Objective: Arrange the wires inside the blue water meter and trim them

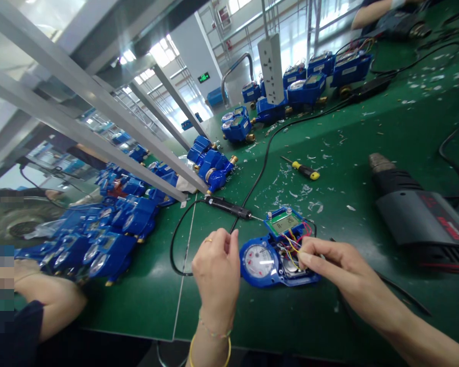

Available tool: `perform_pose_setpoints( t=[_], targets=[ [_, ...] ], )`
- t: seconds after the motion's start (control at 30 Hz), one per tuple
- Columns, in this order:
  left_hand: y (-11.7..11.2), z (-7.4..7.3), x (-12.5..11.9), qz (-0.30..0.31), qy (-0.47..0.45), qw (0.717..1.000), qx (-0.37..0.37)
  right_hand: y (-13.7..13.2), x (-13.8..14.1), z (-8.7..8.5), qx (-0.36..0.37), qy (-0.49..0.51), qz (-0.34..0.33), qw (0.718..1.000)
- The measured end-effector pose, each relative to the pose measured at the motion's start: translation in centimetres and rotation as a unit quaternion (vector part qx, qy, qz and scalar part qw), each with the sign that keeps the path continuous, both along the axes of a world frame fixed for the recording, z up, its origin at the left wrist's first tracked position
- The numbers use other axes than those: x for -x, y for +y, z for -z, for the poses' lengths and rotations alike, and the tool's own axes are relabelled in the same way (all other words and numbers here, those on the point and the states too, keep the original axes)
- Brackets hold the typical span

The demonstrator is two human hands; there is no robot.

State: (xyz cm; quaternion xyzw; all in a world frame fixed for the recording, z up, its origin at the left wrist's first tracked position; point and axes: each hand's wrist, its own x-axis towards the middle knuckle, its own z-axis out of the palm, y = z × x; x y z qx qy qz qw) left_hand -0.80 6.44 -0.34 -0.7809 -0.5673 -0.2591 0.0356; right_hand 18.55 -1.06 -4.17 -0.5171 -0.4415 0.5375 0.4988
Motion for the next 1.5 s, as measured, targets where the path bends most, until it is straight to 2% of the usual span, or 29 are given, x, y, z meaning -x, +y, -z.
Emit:
perform_pose_setpoints(
  t=[0.07,0.2,0.3,0.4,0.47,0.6,0.73,0.8,1.03,1.23,1.37,1.5],
  targets=[
    [-0.6,-0.4,-0.3,0.051,-0.012,0.999,0.008,-0.1,0.0,0.2,0.0,-0.003,-0.001,1.0],
    [-1.4,-0.5,-2.5,0.247,-0.045,0.967,0.044,-0.1,-0.1,0.6,-0.005,0.003,-0.004,1.0],
    [-1.1,0.3,-3.7,0.31,-0.03,0.947,0.084,-0.1,-0.2,0.9,-0.009,0.012,0.003,1.0],
    [-0.6,1.0,-4.1,0.312,-0.055,0.943,0.104,-0.1,-0.1,1.0,-0.005,0.023,0.005,1.0],
    [-0.4,1.1,-4.2,0.299,-0.103,0.942,0.113,-0.1,-0.1,1.1,0.004,0.018,0.011,1.0],
    [-0.6,0.5,-4.0,0.275,-0.199,0.929,0.149,-0.1,-0.1,1.4,0.018,-0.032,0.04,0.999],
    [-0.5,-0.2,-3.5,0.217,-0.233,0.938,0.137,-0.1,-0.3,1.8,0.042,-0.067,0.067,0.995],
    [-0.5,-0.1,-3.4,0.221,-0.226,0.94,0.129,-0.2,-0.3,1.9,0.04,-0.068,0.057,0.995],
    [-0.4,1.1,-4.3,0.31,-0.131,0.937,0.099,-0.4,0.0,1.7,0.01,-0.057,0.05,0.997],
    [0.4,0.6,-4.3,0.361,-0.074,0.921,0.125,-0.4,0.0,1.4,-0.013,-0.07,0.052,0.996],
    [0.4,0.2,-4.4,0.35,-0.05,0.921,0.163,-0.4,0.1,1.4,-0.028,-0.094,0.05,0.994],
    [-0.3,0.7,-5.0,0.308,-0.034,0.942,0.128,-0.2,0.1,1.7,-0.038,-0.094,0.047,0.994]
  ],
)
